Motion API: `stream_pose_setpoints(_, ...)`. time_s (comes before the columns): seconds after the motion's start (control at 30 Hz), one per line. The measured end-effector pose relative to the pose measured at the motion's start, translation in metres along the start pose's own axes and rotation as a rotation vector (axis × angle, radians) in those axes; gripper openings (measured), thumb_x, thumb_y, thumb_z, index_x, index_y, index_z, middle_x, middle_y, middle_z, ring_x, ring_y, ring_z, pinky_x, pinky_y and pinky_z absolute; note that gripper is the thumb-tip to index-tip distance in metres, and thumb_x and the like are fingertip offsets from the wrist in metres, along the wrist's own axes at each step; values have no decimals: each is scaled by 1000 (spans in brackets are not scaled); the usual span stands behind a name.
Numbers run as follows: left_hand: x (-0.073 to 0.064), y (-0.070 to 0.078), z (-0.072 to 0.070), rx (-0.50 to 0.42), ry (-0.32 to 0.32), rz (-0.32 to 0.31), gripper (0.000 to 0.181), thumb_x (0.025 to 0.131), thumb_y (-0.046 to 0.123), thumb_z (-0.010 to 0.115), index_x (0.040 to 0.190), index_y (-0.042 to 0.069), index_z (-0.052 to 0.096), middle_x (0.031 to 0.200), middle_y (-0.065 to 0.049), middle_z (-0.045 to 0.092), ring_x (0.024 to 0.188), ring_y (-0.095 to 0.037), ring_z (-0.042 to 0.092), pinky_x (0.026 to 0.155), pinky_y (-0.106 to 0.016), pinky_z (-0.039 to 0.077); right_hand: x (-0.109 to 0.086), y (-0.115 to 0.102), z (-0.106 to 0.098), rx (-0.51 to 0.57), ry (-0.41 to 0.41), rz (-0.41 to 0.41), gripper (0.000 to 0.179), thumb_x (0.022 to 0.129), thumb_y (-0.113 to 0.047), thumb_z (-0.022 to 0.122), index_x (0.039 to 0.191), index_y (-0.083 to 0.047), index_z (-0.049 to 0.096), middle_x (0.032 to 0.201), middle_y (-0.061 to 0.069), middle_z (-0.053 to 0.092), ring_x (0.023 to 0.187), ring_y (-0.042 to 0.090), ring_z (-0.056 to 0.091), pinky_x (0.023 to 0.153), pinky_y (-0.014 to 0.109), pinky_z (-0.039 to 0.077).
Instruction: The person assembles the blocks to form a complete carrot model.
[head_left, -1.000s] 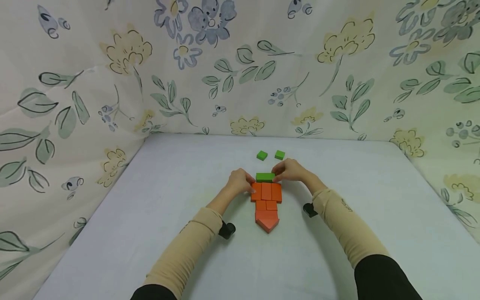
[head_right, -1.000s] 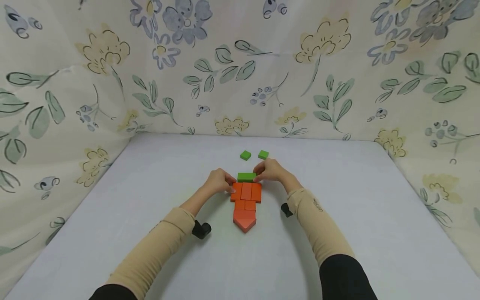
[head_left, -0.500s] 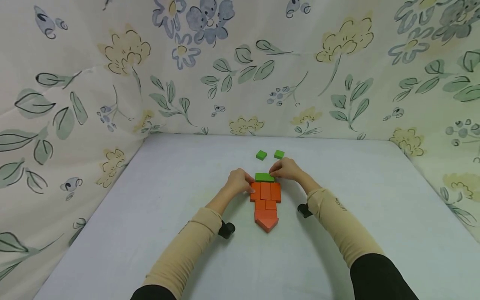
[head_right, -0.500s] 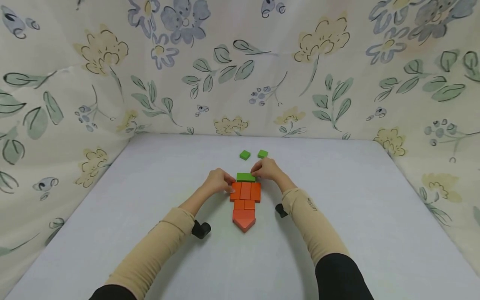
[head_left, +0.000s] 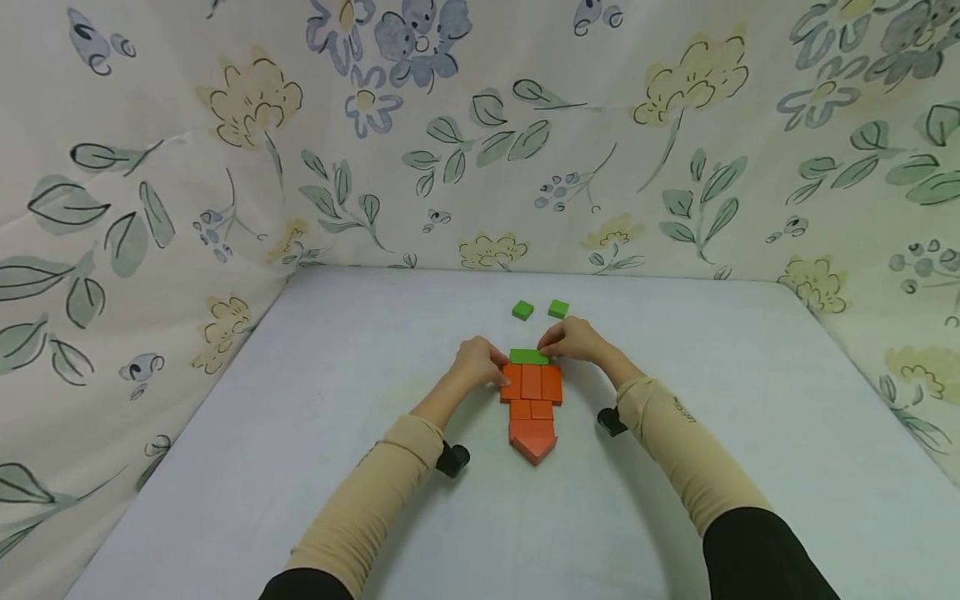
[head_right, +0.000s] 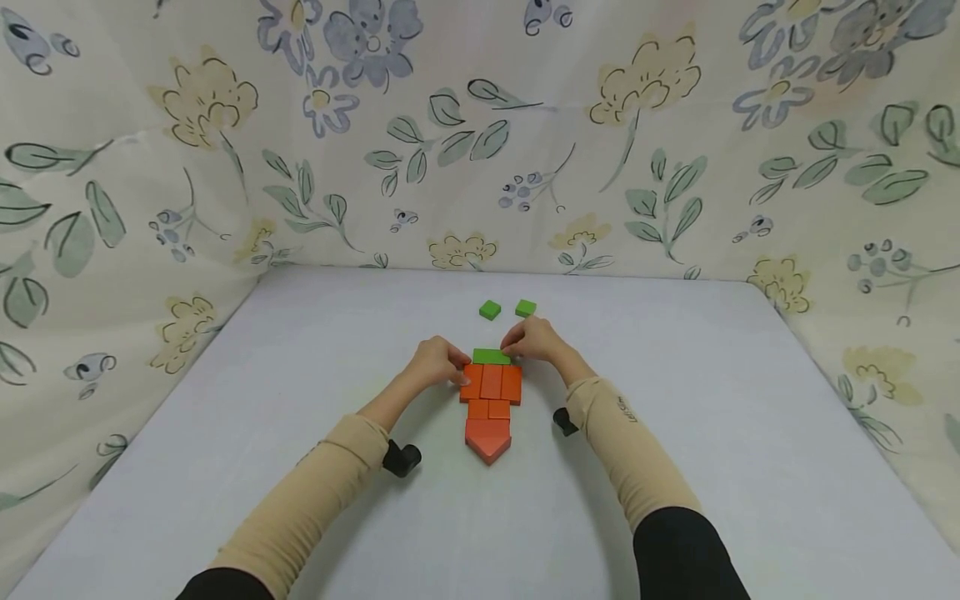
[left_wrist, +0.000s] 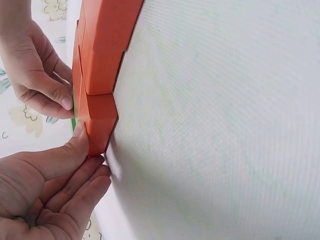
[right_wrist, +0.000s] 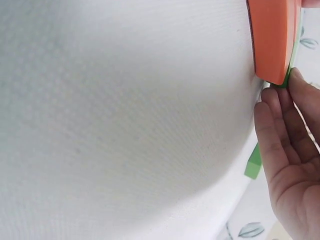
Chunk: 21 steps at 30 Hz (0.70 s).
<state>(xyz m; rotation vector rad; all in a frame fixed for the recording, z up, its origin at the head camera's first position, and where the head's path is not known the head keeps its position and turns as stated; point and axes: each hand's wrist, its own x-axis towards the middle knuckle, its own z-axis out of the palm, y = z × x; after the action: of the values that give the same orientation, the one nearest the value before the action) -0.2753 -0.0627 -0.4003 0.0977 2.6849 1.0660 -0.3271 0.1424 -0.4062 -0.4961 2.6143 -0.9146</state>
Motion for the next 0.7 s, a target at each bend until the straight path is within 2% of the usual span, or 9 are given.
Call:
stream_pose_setpoints(0.17, 0, -1, -1, 10, -2, 11, 35, 75, 6, 84, 108, 4, 75, 104, -8, 73, 95, -20, 62, 84, -31, 50, 1, -2, -1, -3, 1, 12, 18, 93, -14, 66, 103, -1, 74, 97, 7, 71, 83, 19, 56, 79, 32, 49)
stream_pose_setpoints(0.3, 0, -1, -2, 16, -5, 7, 34, 75, 6, 84, 108, 4, 75, 103, -8, 73, 94, -20, 61, 83, -31, 50, 7, -6, -3, -25, 72, 8, 20, 94, -13, 64, 104, 1, 73, 100, 12, 71, 84, 21, 58, 74, 31, 48)
stream_pose_setpoints(0.47, 4, -2, -3, -15, -29, -8, 33, 75, 5, 83, 107, 4, 76, 102, -7, 73, 97, -20, 61, 87, -32, 50, 19, -17, -6, -49, 145, 13, 28, 95, -7, 56, 118, 7, 65, 118, 23, 64, 104, 33, 60, 84, 39, 51)
stream_pose_setpoints(0.53, 7, -4, -2, -14, -38, -10, 32, 75, 5, 84, 106, 5, 76, 100, -6, 74, 97, -20, 62, 86, -32, 50, 25, -21, -7, -77, 134, 14, 34, 96, -4, 51, 127, 8, 59, 127, 26, 59, 114, 37, 56, 90, 43, 49)
stream_pose_setpoints(0.57, 14, -11, 1, -14, -31, 16, 32, 72, 7, 86, 103, 7, 77, 98, -5, 74, 94, -19, 62, 83, -30, 50, 28, -24, -6, -101, 121, 15, 37, 96, -3, 48, 131, 8, 56, 130, 27, 56, 119, 38, 53, 93, 44, 47)
stream_pose_setpoints(0.7, 15, -13, 2, 4, -32, 24, 32, 71, 8, 87, 102, 7, 78, 96, -5, 74, 95, -20, 63, 83, -30, 51, 41, -30, -2, -218, 38, 51, 48, 95, 2, 39, 143, 4, 44, 144, 26, 43, 129, 39, 43, 99, 45, 39)
